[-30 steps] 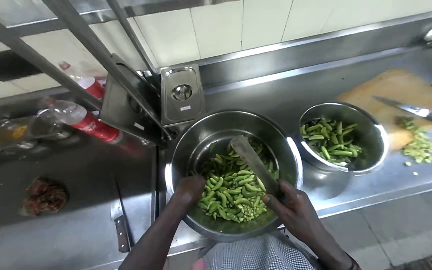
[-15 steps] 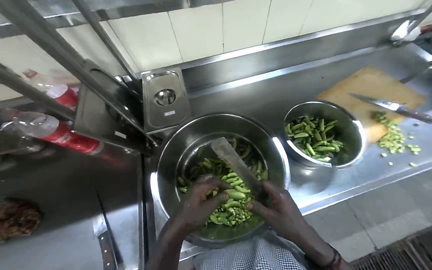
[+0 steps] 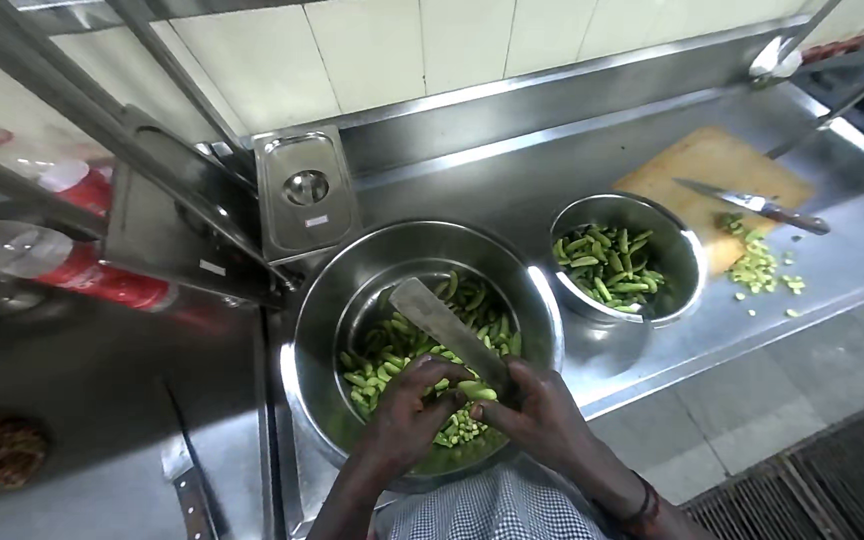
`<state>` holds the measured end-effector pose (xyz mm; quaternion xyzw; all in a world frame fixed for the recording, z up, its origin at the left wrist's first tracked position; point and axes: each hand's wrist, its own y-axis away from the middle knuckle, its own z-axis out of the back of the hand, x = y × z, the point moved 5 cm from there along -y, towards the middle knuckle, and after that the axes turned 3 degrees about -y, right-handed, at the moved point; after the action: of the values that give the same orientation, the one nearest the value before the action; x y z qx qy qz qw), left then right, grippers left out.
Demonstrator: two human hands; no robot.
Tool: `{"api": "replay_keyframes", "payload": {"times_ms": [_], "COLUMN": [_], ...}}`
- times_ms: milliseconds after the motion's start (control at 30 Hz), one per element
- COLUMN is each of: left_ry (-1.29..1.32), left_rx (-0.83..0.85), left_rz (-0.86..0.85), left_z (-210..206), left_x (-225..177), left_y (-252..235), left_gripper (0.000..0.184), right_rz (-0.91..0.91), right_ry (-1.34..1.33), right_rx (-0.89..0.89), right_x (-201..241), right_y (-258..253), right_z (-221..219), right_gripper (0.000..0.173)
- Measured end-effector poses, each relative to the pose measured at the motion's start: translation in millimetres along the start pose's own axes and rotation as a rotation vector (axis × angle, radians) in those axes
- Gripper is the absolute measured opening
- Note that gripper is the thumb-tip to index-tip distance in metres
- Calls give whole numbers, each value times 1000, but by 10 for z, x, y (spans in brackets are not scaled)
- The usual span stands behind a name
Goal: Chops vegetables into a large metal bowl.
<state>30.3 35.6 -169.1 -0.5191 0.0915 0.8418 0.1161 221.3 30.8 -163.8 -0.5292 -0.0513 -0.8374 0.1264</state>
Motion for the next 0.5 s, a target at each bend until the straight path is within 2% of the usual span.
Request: {"api": "replay_keyframes", "payload": {"times_ms": [200,300,400,500], "left_ry": [-21,70,385,828], "left_rx": [-70,-109,-158,-94], "left_rz": [15,47,198,274], "left_z": [-33,-59,-84,-112], "left_x": [-41,-6,117,183], "left_y": [26,31,27,43], "left_gripper": [14,16,15,27], "right_rz": [33,73,93,68], "right_ry": [18,-8,-10,44], "right_rx": [24,-11,-59,-87], "right_x": [-22,2,11,-28], "right_y": [13,9,-5,-13], "right_z": [-51,-16,48,64], "right_gripper": [45,48,55,40]}}
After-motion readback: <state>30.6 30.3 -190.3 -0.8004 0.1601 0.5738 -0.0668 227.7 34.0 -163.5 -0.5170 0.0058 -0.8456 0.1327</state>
